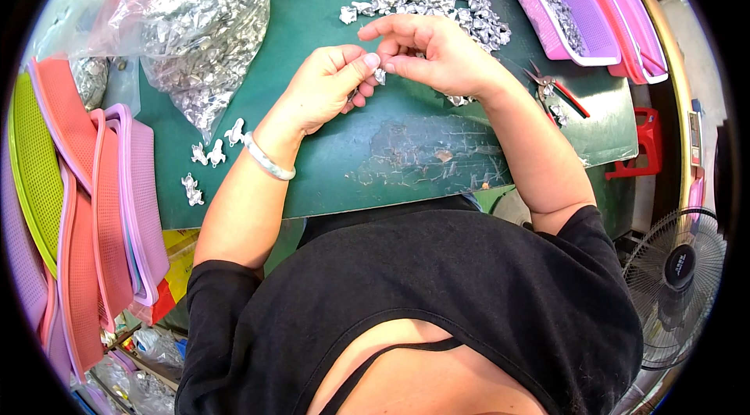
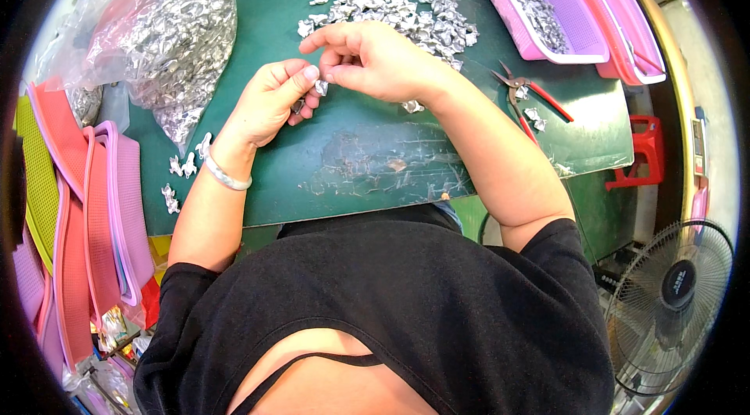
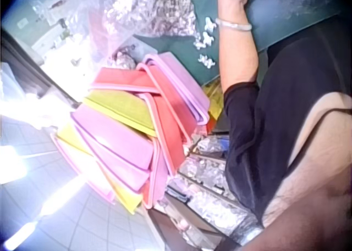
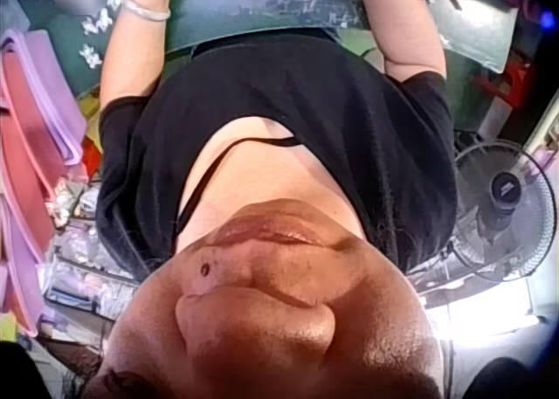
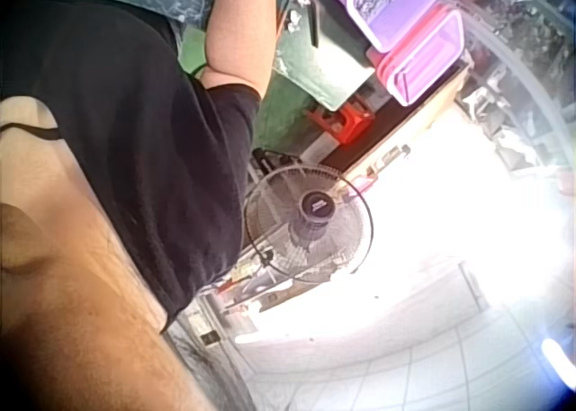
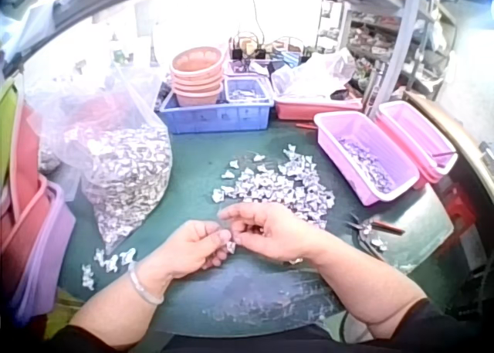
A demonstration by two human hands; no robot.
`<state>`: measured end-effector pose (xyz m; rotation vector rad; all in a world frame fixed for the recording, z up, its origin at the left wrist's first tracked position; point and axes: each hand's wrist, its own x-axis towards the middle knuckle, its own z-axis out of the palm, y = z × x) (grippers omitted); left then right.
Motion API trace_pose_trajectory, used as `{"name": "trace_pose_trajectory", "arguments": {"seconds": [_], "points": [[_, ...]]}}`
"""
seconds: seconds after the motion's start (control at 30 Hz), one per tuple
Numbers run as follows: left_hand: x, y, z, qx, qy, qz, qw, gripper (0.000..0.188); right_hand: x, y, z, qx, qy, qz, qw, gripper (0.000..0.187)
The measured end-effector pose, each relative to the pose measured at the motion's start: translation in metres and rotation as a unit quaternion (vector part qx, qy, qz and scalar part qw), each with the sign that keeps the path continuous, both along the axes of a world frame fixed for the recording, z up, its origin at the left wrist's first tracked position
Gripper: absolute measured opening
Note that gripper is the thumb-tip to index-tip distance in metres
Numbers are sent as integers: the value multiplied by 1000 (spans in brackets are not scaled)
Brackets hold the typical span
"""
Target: The person repeatedly picks small silver metal pieces from a green table and joins them by hand. The assembled pieces are placed into a purple tray while additional parts remain in a plastic bag and on the table.
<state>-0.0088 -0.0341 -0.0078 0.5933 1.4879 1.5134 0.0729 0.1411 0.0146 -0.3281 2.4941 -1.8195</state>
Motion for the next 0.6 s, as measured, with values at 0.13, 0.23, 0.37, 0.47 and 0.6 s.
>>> {"name": "trace_pose_trajectory", "arguments": {"seconds": [0.13, 0.23, 0.37, 0.47, 0.6], "points": [[-2, -1, -4, 7, 1, -9, 1000, 20, 0, 1, -1, -4, 10, -1, 1000, 38], [-2, -1, -4, 7, 6, -8, 1000, 19, -1, 1, -2, -8, 25, 0, 1000, 38], [-1, -1, -2, 19, 12, -13, 1000, 18, -1, 4, -3, -28, 30, -4, 999, 40], [-2, -1, -2, 30, 26, -8, 999, 18, -1, 6, -1, -50, 27, -8, 998, 40], [-2, -2, 4, 45, 44, -3, 998, 18, -1, 9, -1, -85, 11, -24, 996, 39]]}}
